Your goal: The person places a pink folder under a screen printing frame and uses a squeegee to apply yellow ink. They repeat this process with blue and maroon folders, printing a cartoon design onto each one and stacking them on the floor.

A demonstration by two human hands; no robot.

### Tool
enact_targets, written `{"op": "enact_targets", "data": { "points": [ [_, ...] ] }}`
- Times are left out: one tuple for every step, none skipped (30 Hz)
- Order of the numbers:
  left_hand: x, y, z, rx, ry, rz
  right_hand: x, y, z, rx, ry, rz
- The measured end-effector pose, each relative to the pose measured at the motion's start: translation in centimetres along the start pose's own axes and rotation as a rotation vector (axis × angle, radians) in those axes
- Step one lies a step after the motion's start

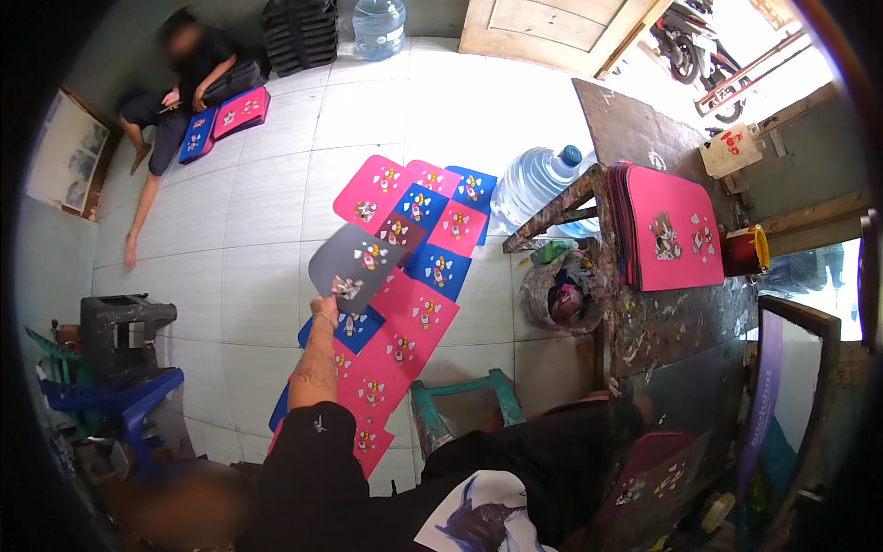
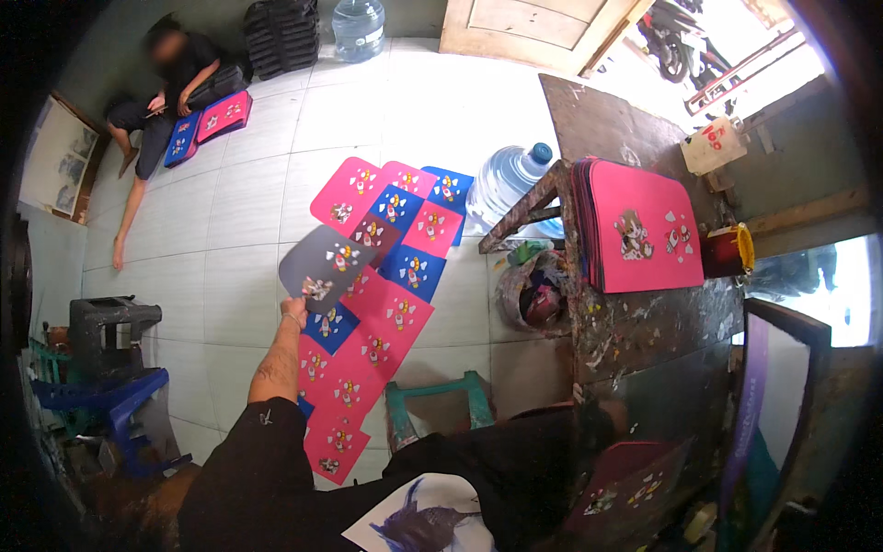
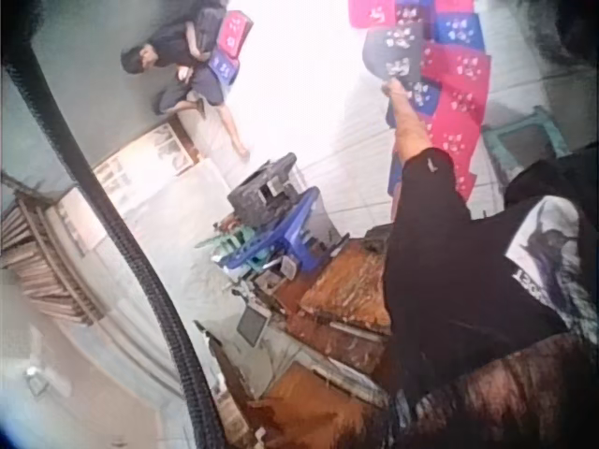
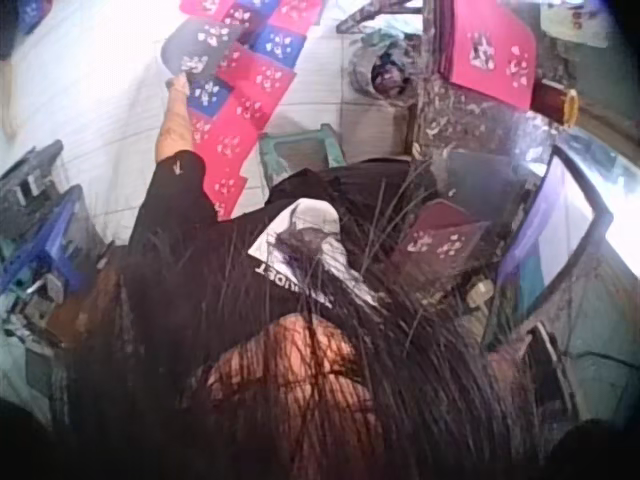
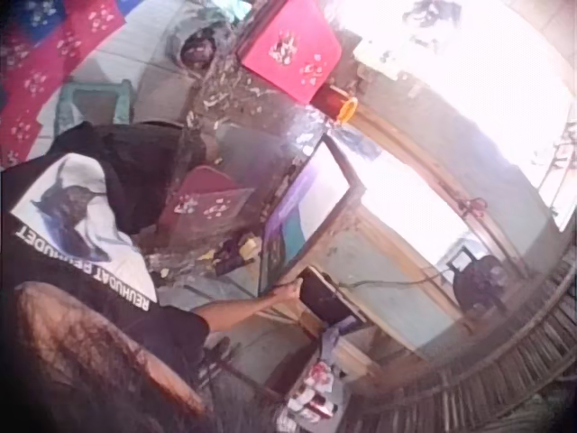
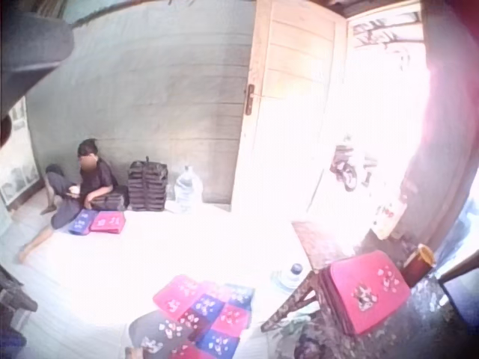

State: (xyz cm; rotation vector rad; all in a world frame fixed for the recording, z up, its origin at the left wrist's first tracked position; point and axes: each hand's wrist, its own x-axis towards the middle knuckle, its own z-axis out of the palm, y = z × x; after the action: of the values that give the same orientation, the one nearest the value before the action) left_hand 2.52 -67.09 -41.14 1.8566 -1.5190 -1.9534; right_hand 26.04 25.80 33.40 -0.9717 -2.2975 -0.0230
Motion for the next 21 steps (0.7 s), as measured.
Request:
{"op": "enact_targets", "data": {
  "points": [
    [2.5,0.8,-0.7,-0.019,0.017,0.038,0.9,0.3,0.9,-0.001,-0.009,-0.028],
    [5.2,0.9,-1.9,-0.034,0.042,0.079,2.0,1.2,2.3,0.0,-0.027,-0.05],
    [6.2,1.2,-1.5,-0.112,0.038,0.095,2.2,1.7,2.7,-0.012,-0.026,-0.069],
    [7.1,2.0,-1.1,-0.204,0.037,0.109,2.2,2.2,2.4,-0.02,-0.026,-0.085],
    [7.9,3.0,-1.6,0.163,0.322,0.038,2.3,2.1,2.9,-0.031,-0.029,-0.102],
    [7.8,4.1,-1.0,0.534,0.585,-0.035,2.0,2.2,2.1,-0.053,-0.021,-0.111],
    [7.2,4.6,-0.9,0.487,0.624,-0.074,2.0,2.4,1.8,-0.072,-0.01,-0.123],
    [5.1,5.7,0.8,0.462,0.631,-0.102,0.3,3.1,-0.9,-0.113,0.015,-0.106],
    [4.2,6.3,-0.2,0.419,0.689,-0.138,0.5,3.1,-0.5,-0.114,0.009,-0.117],
    [3.6,6.1,-0.5,0.436,0.672,-0.099,0.9,3.1,-0.7,-0.121,0.006,-0.127],
    [3.5,5.2,-1.9,0.449,0.669,-0.059,1.5,2.9,0.0,-0.113,-0.003,-0.142],
    [3.8,3.8,-3.1,0.466,0.667,-0.015,2.2,2.7,1.1,-0.104,-0.014,-0.155],
    [4.4,1.4,-4.5,0.595,0.681,0.177,3.2,2.6,3.1,-0.085,-0.038,-0.17],
    [3.5,-0.9,-3.7,0.707,0.631,0.348,3.2,3.1,3.9,-0.081,-0.038,-0.175],
    [0.9,-2.3,-1.0,0.715,0.45,0.452,2.3,4.2,2.7,-0.096,-0.031,-0.164],
    [-2.1,-3.3,1.5,0.705,0.257,0.545,1.5,5.4,1.2,-0.112,-0.015,-0.154],
    [-5.9,-4.8,3.1,0.651,0.142,0.721,1.8,5.7,1.5,-0.108,-0.02,-0.166],
    [-9.7,-5.8,5.0,0.624,0.002,0.841,2.1,6.3,1.9,-0.103,-0.025,-0.179],
    [-14.2,-7.0,7.2,0.437,-0.169,0.845,2.4,7.0,1.8,-0.102,-0.025,-0.187],
    [-21.1,-5.8,9.8,0.358,-0.281,0.926,2.2,7.9,1.5,-0.104,-0.02,-0.191],
    [-26.7,-5.0,10.8,0.338,-0.499,0.964,2.6,8.6,1.7,-0.098,-0.026,-0.208]
  ]
}}
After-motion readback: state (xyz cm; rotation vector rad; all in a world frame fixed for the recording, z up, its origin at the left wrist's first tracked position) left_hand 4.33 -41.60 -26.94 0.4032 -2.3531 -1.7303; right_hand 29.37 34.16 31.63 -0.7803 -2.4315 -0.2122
